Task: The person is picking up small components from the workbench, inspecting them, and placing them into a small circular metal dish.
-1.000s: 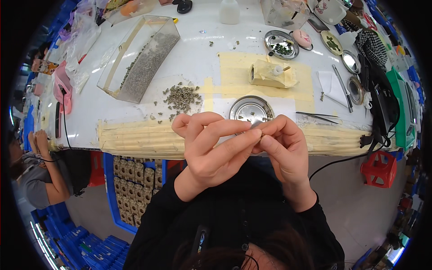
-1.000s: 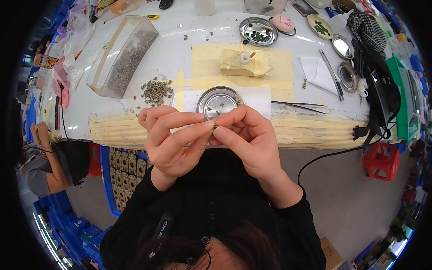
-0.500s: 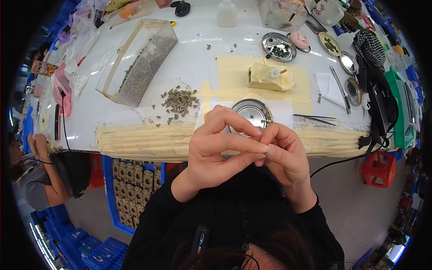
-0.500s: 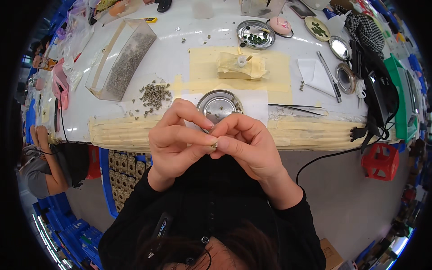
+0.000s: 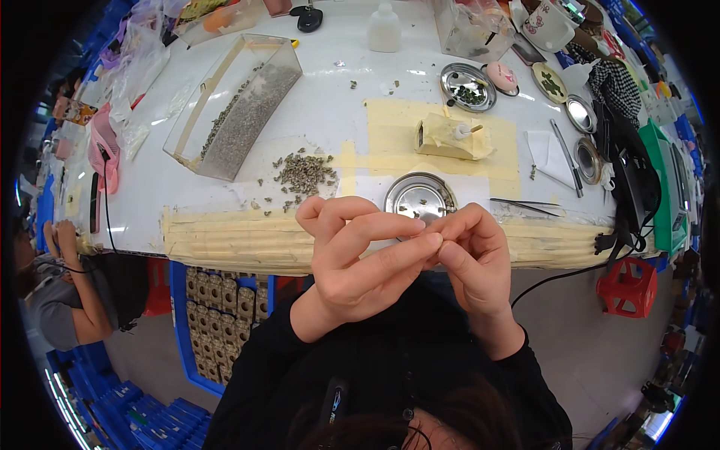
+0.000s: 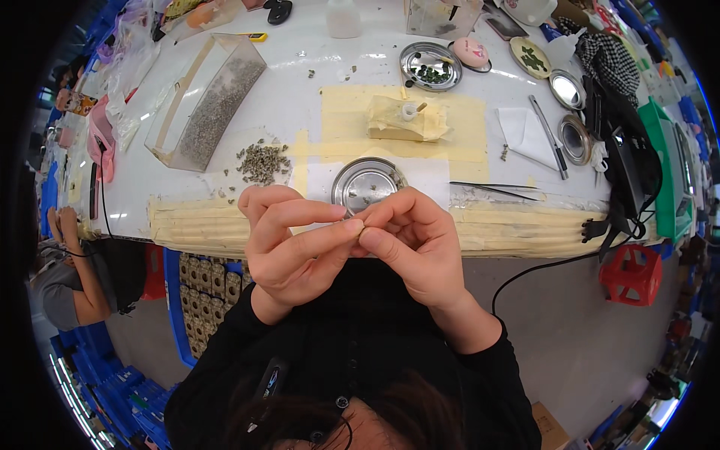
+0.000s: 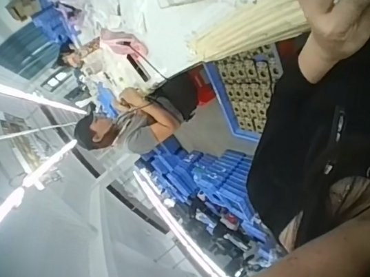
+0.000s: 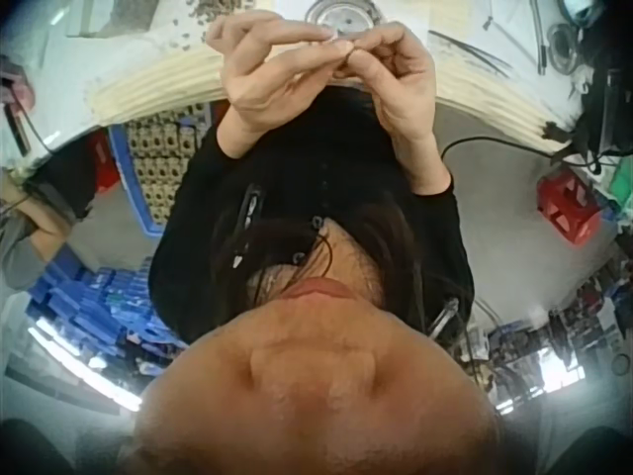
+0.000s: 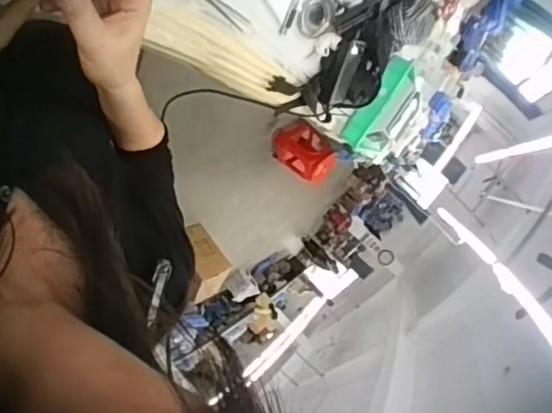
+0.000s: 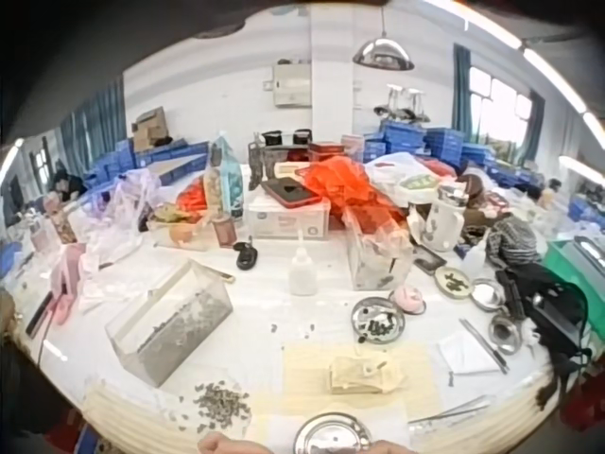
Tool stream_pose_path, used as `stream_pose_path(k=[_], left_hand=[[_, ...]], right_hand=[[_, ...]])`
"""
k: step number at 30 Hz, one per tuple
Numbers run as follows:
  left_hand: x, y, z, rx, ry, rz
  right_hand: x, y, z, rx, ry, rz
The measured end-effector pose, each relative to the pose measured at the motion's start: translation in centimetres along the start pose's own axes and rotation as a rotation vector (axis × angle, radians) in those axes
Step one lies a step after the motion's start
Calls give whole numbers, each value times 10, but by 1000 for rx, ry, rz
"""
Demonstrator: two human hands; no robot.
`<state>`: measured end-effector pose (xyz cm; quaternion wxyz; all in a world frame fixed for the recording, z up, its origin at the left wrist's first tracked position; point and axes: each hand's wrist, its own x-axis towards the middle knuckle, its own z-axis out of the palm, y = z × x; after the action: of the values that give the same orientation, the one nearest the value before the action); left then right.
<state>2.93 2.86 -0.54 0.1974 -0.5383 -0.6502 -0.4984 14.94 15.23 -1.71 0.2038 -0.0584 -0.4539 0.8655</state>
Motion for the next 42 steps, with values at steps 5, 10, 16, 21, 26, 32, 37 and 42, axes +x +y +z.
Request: stream_pose_path(k=[5, 10, 16, 21, 26, 32, 37, 42], left_hand=[[-1, 5, -2, 176, -13, -7], [-5, -3, 1, -33, 3, -83], [-4, -9, 1, -517, -104, -289], [-7, -11, 5, -1067, -159, -446], [-2, -7, -1, -301, -58, -146], [-1, 10, -4, 169, -20, 18], [-3, -3, 0, -292, -57, -180], [-9, -8, 4, -949, -152, -472]], right_hand=[[-3, 4, 10, -619, 92, -355], [1, 0, 8, -144, 86, -23], [5, -5, 0, 157, -17, 223], [4, -1, -9, 227, -194, 264], [1, -4, 0, 36, -13, 131], [-2, 1, 7, -473, 68, -265], [2, -2, -4, -3, -32, 48], [-1, -2, -4, 218, -108, 210]])
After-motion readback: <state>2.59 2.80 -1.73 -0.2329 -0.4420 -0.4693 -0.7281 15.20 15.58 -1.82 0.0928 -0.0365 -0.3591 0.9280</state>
